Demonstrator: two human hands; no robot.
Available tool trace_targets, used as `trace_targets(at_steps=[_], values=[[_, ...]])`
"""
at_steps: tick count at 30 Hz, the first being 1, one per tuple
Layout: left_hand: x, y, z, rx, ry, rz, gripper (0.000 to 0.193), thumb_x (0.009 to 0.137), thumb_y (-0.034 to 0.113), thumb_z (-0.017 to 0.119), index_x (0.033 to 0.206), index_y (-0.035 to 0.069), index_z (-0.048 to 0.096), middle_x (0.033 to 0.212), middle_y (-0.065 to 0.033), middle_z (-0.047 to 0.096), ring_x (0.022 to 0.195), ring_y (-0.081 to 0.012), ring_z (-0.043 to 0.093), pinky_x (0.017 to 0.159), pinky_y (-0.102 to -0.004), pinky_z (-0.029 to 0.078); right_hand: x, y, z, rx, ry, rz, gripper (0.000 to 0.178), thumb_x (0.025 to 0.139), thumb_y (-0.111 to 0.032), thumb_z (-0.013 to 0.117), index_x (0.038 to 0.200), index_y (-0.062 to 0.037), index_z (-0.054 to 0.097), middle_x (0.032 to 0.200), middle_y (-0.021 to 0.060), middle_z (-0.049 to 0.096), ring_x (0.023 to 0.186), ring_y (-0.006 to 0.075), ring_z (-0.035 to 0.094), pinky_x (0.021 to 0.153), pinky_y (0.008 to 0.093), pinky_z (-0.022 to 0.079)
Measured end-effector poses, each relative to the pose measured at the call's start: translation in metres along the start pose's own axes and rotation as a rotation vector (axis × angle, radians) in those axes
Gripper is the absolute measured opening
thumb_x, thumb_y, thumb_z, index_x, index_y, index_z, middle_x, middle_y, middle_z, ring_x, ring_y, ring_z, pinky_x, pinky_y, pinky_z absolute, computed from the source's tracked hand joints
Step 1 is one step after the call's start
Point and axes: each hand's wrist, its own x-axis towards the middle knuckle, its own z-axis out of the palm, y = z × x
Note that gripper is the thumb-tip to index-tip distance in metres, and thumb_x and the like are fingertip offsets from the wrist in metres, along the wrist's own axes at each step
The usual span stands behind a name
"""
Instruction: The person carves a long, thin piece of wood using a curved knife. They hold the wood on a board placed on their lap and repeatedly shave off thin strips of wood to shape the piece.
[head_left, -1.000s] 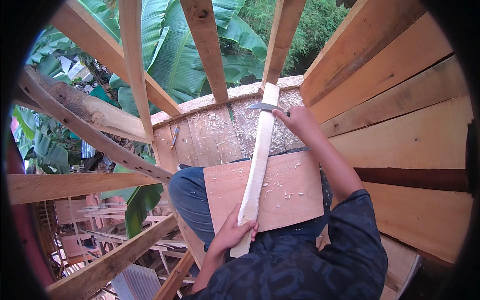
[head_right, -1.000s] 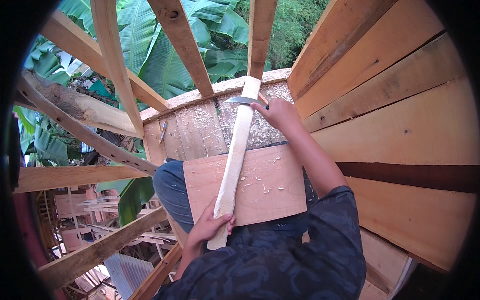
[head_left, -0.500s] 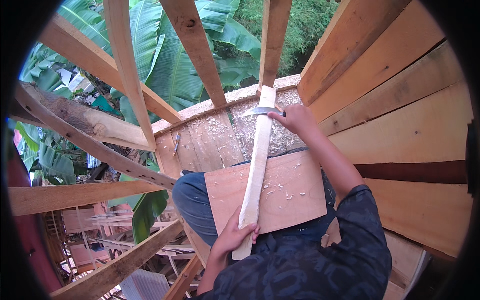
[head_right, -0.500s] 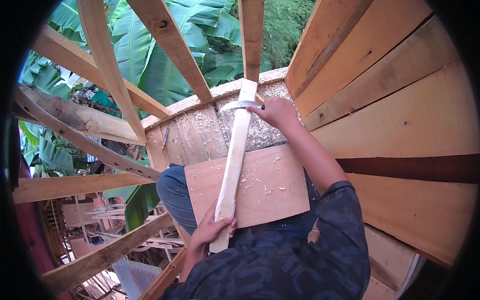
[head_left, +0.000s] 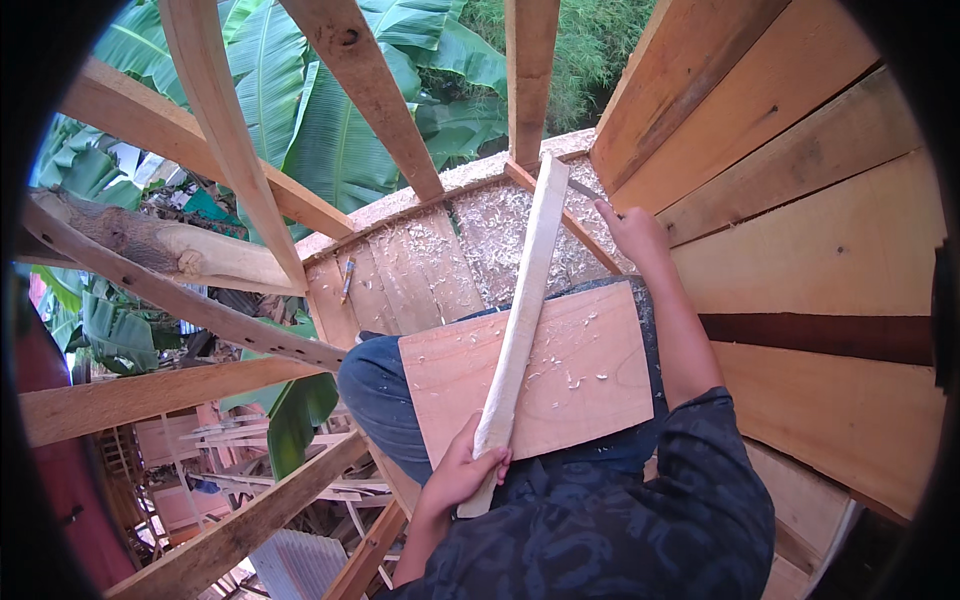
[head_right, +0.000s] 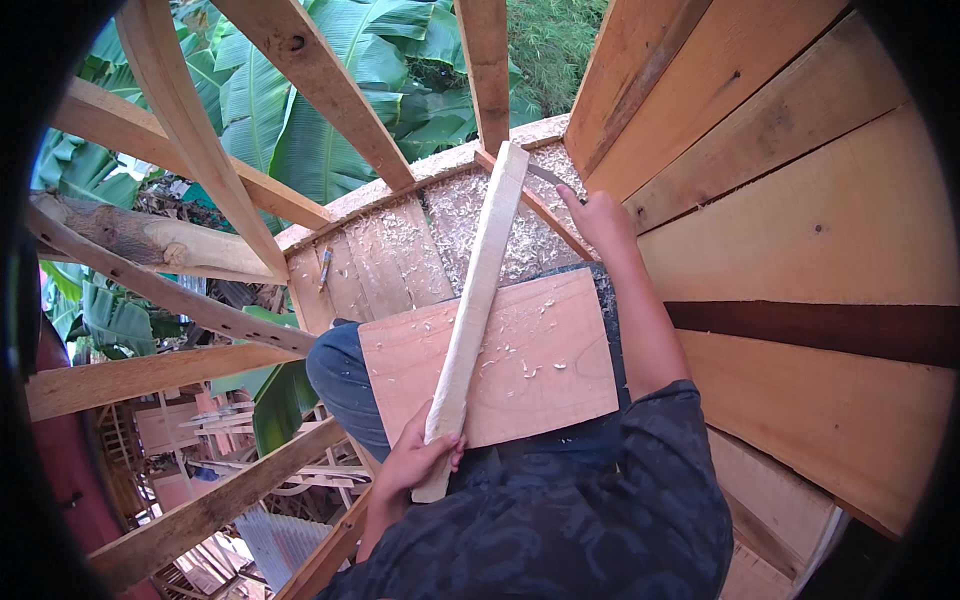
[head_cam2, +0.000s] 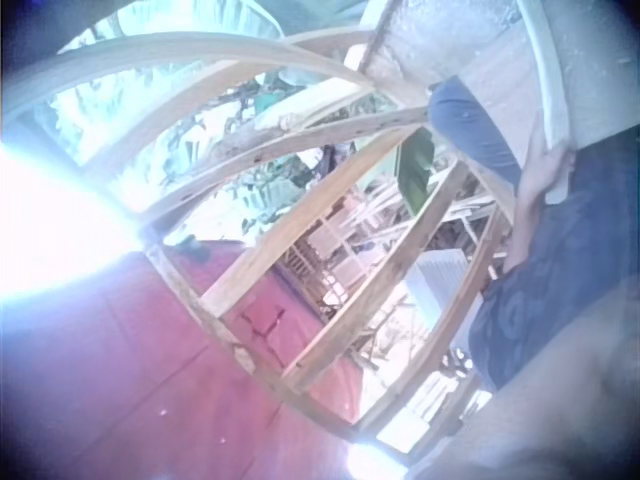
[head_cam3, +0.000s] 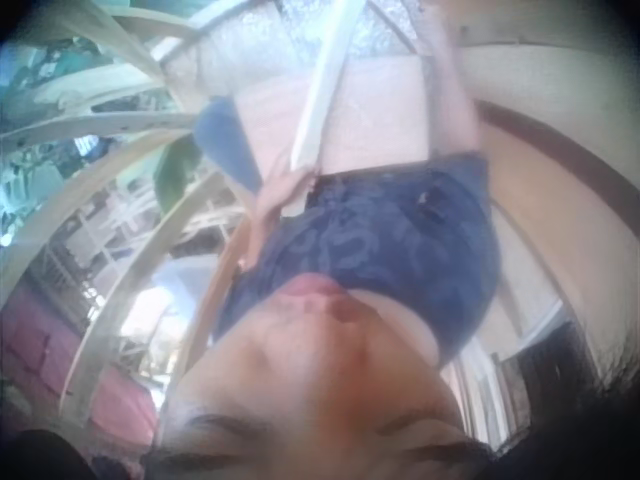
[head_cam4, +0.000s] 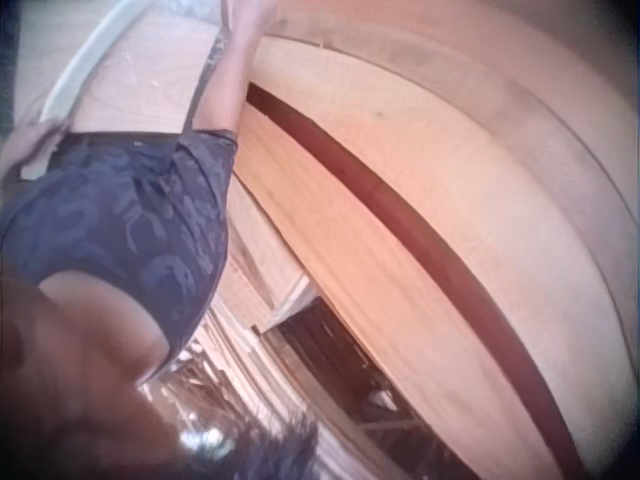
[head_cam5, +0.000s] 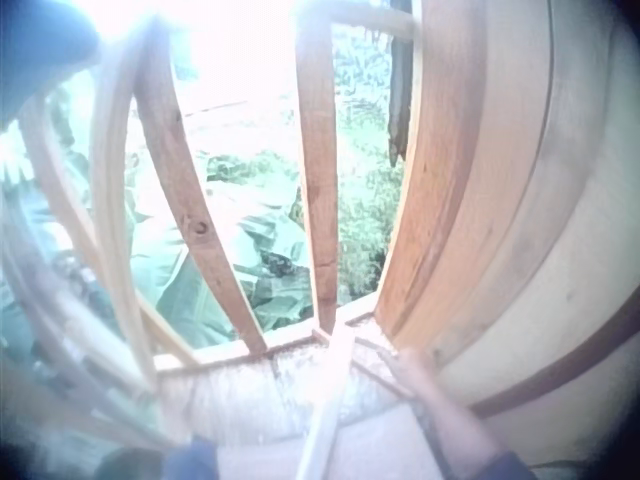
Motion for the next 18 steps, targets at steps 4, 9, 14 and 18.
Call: trace_targets(at_steps=[4, 9, 14, 18], values=[[-0.013, -0.001, -0.003, 0.066, 0.058, -0.057, 0.033, 0.095, 0.006, 0.051, 0.125, -0.001, 0.043, 0.081, -0.0039, 0.055, 0.065, -0.0098, 0.054, 0.058, -0.0261, 0.049, -0.010, 0.019, -0.012, -0.037, 0.009, 0.022, 0.074, 0.088, -0.065, 0.047, 0.089, 0.0051, 0.070, 0.091, 0.0282, 0.066, 0.091, 0.0419, 0.065, 0.079, 0.0476, 0.051], [-0.019, 0.001, -0.002, 0.071, 0.112, -0.072, 0.029, 0.095, 0.008, 0.051, 0.122, -0.001, 0.046, 0.080, -0.0034, 0.054, 0.065, -0.0095, 0.054, 0.058, -0.0259, 0.049, -0.031, 0.022, -0.018, 0.059, 0.061, -0.007, 0.072, 0.088, -0.064, 0.048, 0.076, 0.0045, 0.068, 0.076, 0.0272, 0.064, 0.076, 0.0410, 0.065, 0.070, 0.0475, 0.050], [-0.020, 0.005, 0.008, 0.266, 0.201, -0.046, 0.030, 0.095, 0.011, 0.052, 0.122, -0.001, 0.046, 0.076, -0.0020, 0.054, 0.064, -0.0083, 0.053, 0.058, -0.0255, 0.046, -0.093, -0.023, -0.013, 0.043, -0.091, -0.444, 0.075, 0.087, -0.067, 0.048, 0.062, 0.0013, 0.064, 0.060, 0.0233, 0.059, 0.061, 0.0389, 0.062, 0.061, 0.0460, 0.050], [-0.020, 0.000, 0.008, 0.493, 0.267, -0.014, 0.033, 0.093, 0.012, 0.053, 0.123, 0.000, 0.044, 0.073, -0.0149, 0.058, 0.066, -0.0259, 0.061, 0.060, -0.0363, 0.046, -0.113, -0.029, 0.003, -0.171, -0.062, -0.682, 0.077, 0.084, -0.072, 0.046, 0.061, -0.0012, 0.066, 0.058, 0.0181, 0.061, 0.059, 0.0347, 0.064, 0.057, 0.0439, 0.052]])
